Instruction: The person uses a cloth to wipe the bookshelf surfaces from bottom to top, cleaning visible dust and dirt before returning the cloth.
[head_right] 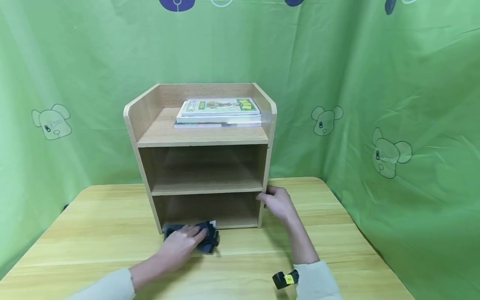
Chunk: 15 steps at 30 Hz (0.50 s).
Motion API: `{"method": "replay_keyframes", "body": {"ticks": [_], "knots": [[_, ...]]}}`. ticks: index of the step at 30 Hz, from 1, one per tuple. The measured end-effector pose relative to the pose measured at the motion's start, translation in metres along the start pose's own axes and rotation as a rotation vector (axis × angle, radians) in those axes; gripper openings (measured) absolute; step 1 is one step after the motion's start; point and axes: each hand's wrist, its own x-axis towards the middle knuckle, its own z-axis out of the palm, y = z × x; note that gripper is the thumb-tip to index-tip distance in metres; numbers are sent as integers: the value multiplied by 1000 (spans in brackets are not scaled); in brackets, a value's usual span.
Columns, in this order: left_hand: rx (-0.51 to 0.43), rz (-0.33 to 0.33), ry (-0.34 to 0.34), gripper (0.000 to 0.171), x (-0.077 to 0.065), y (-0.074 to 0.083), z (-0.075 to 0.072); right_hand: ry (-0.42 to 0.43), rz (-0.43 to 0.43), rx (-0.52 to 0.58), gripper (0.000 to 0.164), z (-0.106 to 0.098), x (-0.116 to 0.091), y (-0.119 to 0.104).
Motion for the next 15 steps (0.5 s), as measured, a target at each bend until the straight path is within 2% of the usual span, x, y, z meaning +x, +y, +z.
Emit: {"method": "replay_keyframes", "body": {"ticks": [8, 15], "knots": [[27, 39, -49, 40, 55, 44, 13, -6, 6, 26, 51, -1, 1, 2], [37, 36, -194, 36, 107, 84, 13, -5, 7, 39, 52, -1, 1, 1]]}}
